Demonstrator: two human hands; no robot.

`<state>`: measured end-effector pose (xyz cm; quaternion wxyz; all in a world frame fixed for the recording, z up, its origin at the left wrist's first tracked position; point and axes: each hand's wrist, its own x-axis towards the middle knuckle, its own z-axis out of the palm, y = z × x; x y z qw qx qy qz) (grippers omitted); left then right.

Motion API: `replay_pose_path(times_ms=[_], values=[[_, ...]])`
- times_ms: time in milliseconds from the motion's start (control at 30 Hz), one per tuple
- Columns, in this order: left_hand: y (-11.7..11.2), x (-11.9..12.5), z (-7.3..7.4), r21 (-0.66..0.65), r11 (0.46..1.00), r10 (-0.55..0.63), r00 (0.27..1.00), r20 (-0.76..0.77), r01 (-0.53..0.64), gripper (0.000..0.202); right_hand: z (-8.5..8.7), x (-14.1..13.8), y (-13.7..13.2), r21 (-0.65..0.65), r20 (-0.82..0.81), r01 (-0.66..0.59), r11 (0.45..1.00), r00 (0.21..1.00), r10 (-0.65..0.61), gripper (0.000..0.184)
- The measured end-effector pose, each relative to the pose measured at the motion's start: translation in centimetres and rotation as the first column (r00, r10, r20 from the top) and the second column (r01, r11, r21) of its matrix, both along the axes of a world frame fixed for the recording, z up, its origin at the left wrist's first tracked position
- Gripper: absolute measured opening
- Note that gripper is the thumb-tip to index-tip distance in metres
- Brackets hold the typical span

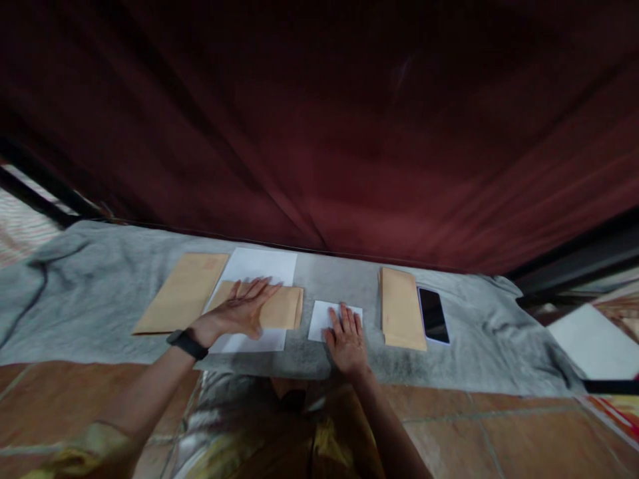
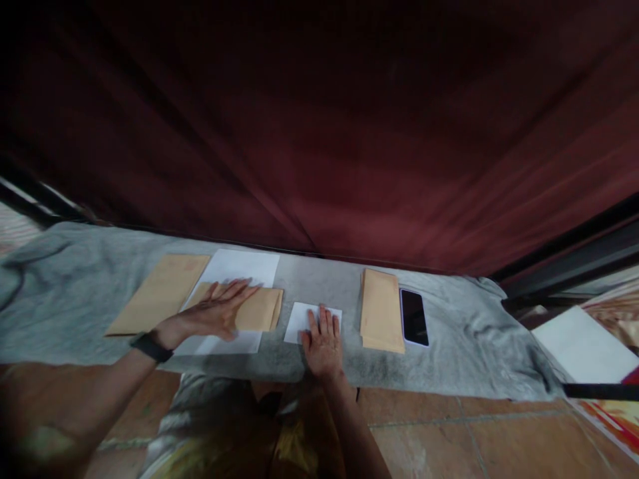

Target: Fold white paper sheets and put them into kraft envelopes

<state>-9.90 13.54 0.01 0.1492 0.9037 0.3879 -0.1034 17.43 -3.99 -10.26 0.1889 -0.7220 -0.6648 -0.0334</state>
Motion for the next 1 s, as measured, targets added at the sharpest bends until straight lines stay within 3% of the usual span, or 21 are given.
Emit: replay_pose_path(times_ms=[67, 167, 267, 367, 500, 633, 800, 1000], values=[[-2.1, 1.2, -0.5, 0.048, 0.999, -0.032, 0.987, 0.16, 0.025, 0.098, 0.1, 0.0, 0.0, -0.001, -0.006, 0.005, 1.0, 1.0, -0.005, 0.053], [-7.3, 4.6, -2.4, 0.112, 0.992, -0.091, 0.92, 0.381, 0.052, 0.069, 0.5, 0.6, 0.4, -0.017, -0.042, -0.003, 1.0, 0.999, 0.002, 0.048], [-12.5, 8.3, -5.3, 0.173, 0.973, -0.212, 0.886, 0.413, 0.153, 0.07, 1.0, 1.5, 1.3, -0.044, -0.08, -0.005, 0.999, 0.997, 0.002, 0.045], [-15.2, 10.8, -7.9, 0.207, 0.975, -0.16, 0.908, 0.387, 0.084, 0.073, 1.2, 2.4, 2.1, -0.054, -0.088, 0.02, 0.998, 0.996, -0.025, 0.046], [-15.5, 11.9, -9.3, 0.256, 0.967, -0.111, 0.926, 0.36, 0.017, 0.067, 1.0, 2.6, 2.3, -0.045, -0.091, 0.029, 0.999, 0.995, -0.033, 0.048], [-14.2, 12.3, -8.7, 0.248, 0.969, -0.08, 0.931, 0.357, -0.011, 0.054, 1.1, 2.1, 1.7, -0.036, -0.075, 0.043, 0.998, 0.996, -0.045, 0.05], [-11.4, 14.9, -8.1, 0.307, 0.946, -0.035, 0.913, 0.407, -0.1, 0.054, 1.0, 1.6, 0.6, -0.048, -0.053, 0.031, 0.998, 0.998, -0.033, 0.049], [-10.5, 16.6, -10.8, 0.37, 0.912, 0.007, 0.909, 0.416, -0.177, 0.056, 0.3, 1.5, 0.1, -0.032, -0.028, 0.076, 0.997, 0.997, -0.077, 0.05]])
